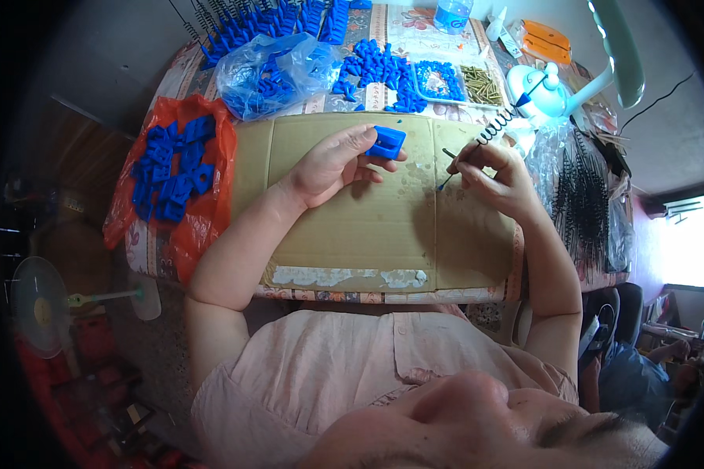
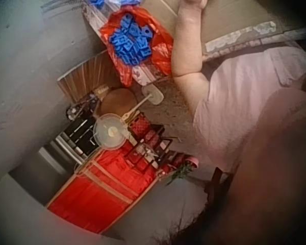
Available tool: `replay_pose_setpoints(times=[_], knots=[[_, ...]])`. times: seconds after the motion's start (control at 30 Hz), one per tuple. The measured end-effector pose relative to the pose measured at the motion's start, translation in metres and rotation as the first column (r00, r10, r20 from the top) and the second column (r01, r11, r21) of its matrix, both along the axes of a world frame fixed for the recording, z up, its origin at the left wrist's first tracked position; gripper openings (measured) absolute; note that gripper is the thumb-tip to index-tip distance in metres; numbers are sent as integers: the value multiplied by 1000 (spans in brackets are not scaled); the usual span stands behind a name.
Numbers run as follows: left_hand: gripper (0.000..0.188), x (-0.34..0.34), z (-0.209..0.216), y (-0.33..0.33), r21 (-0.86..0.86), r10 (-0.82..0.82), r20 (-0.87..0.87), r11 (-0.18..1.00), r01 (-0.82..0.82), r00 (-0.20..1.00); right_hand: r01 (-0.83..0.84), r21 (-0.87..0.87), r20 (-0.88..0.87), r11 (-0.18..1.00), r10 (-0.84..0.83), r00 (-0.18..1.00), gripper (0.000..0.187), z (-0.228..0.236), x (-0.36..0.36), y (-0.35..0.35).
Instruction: The person assembles small blue plastic components by attaching metal springs to them using a tool.
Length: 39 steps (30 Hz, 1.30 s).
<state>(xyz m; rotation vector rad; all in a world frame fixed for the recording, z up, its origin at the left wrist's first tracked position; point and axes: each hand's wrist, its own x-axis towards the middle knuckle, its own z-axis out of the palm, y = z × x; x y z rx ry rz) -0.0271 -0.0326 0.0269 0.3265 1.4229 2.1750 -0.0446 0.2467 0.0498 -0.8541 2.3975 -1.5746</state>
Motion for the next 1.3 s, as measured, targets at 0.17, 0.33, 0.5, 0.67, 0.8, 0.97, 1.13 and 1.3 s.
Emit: replay_pose_setpoints(times=[0.17,0.33,0.5,0.67,0.8,0.97,1.13,1.3], knots=[[46,-1,-4,-1,131,-42,135,991,24,990,-46,-52,201,998,56,978,8,4,1,0],[44,-2,-2,-9,-165,-13,0,986,13,1000,-29,-113,202,993,51,978,8,2,-1,-1],[34,3,8,-2,-487,25,-318,853,-186,948,-19,-107,175,994,38,984,10,1,-1,0],[32,6,10,0,-562,31,-520,740,-369,854,11,-41,75,999,-8,997,7,0,0,-2],[40,5,11,1,-559,-116,-763,614,-557,636,16,-77,-36,997,-19,999,6,-4,-1,-1],[43,5,8,0,-506,-227,-858,526,-683,461,79,77,-351,994,-47,935,6,-4,-2,-2],[40,3,5,0,-515,-253,-855,504,-693,452,119,154,-496,981,-27,868,7,0,-2,-1],[41,4,6,0,-527,-265,-849,500,-688,457,116,190,-481,975,-11,876,8,-3,-2,-2]])
